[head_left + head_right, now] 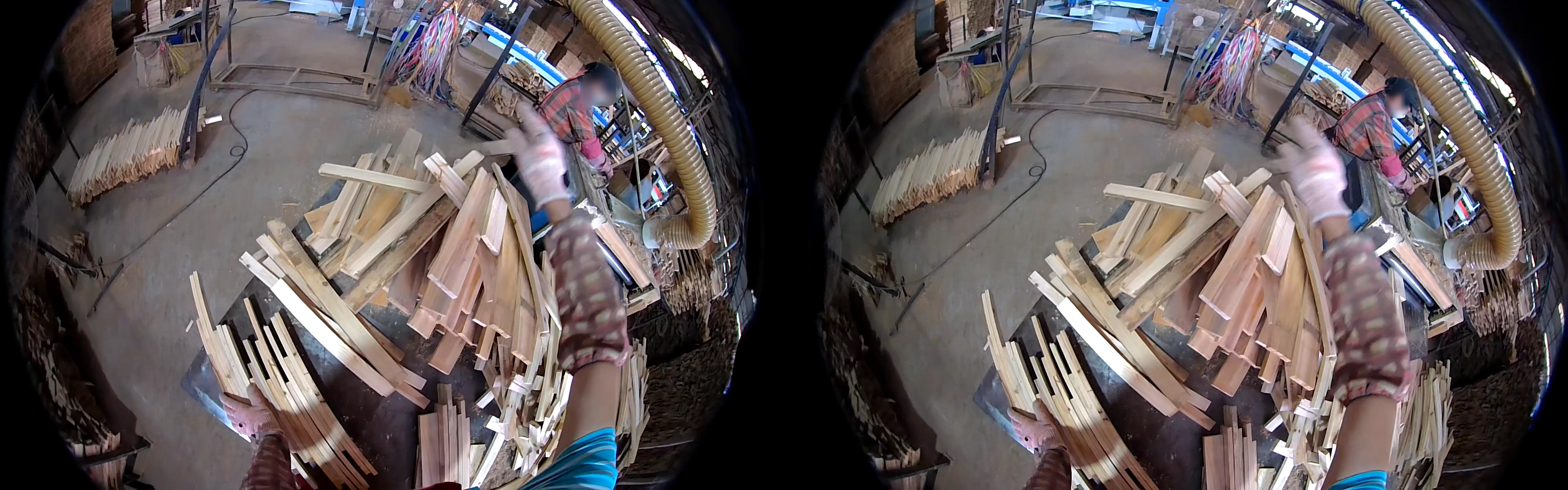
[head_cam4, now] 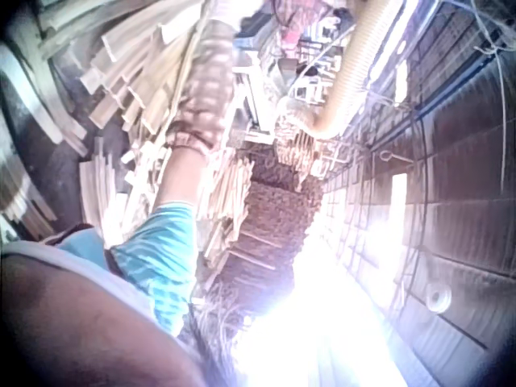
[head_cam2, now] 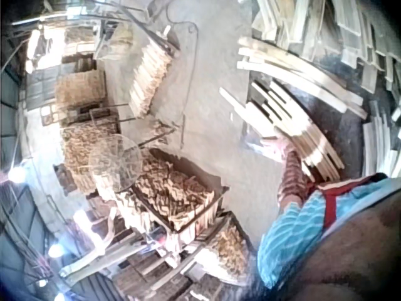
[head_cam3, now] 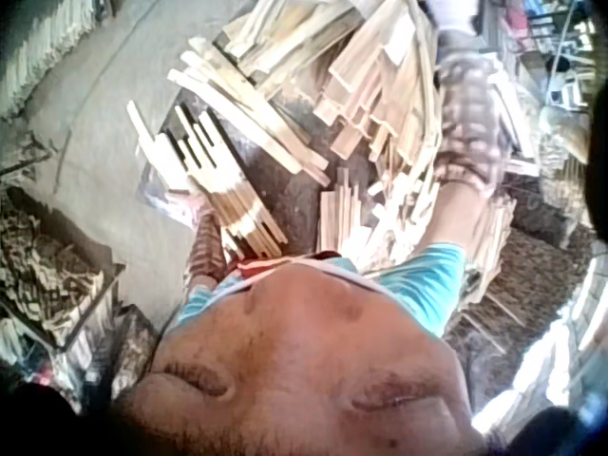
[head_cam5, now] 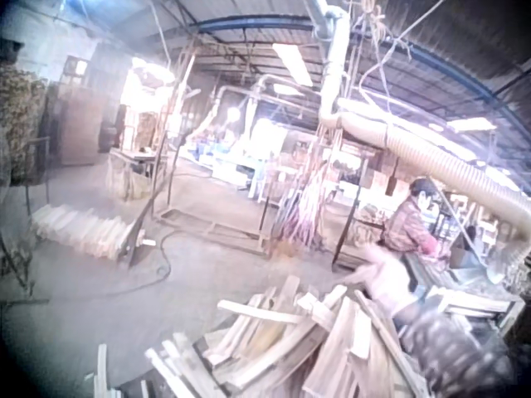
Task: The person sorts through a large pile of wooden planks on a metal table, picking up individual pieces and arranging them into neat stacks. They repeatedly gather bundles of wood and place them onto a metal rack nearby.
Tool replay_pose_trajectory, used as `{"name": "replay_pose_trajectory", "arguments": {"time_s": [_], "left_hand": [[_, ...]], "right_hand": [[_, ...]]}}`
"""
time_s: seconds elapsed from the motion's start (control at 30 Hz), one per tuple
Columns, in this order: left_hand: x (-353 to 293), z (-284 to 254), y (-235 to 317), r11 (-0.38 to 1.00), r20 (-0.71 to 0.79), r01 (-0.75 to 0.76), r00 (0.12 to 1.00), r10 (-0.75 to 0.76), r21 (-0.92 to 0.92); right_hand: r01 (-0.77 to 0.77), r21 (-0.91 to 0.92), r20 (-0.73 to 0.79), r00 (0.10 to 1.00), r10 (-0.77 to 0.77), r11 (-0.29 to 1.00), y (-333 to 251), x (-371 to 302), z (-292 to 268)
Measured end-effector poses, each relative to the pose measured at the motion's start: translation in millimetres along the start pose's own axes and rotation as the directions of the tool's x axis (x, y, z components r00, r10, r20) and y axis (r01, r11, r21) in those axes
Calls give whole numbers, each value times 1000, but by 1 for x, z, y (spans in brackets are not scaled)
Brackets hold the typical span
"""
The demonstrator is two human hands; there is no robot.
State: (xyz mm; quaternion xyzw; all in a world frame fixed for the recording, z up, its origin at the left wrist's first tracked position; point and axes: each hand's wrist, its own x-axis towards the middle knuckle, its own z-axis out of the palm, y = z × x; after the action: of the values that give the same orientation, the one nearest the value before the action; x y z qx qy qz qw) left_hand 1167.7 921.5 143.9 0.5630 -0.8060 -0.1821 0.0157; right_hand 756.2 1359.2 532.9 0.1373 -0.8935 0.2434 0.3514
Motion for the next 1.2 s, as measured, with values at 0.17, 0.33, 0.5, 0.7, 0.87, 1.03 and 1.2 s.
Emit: {"name": "replay_pose_trajectory", "arguments": {"time_s": [0.17,0.33,0.5,0.7,0.87,1.03,1.2], "left_hand": [[4,1,-3,999,-18,41,999,-41,-16],[-5,-21,15,996,69,44,997,-38,-83],[2,-16,4,996,51,22,999,-18,-87],[7,-10,-2,998,24,5,1000,-4,-56],[7,-11,-5,998,11,0,1000,1,-62],[3,-10,-1,997,-4,-23,1000,23,-72],[2,-12,0,1000,-3,3,1000,-3,-30]], "right_hand": [[184,235,568,771,-288,955,-121,-152,42],[348,305,666,587,-460,886,-161,-328,67],[-247,-110,850,478,220,963,-147,-410,99],[-182,-374,741,530,411,909,-116,-480,127],[-80,-533,767,375,521,842,-115,-451,137],[-535,-197,800,396,450,821,-83,-456,133],[-991,96,982,79,169,-89,-129,-423,95]]}}
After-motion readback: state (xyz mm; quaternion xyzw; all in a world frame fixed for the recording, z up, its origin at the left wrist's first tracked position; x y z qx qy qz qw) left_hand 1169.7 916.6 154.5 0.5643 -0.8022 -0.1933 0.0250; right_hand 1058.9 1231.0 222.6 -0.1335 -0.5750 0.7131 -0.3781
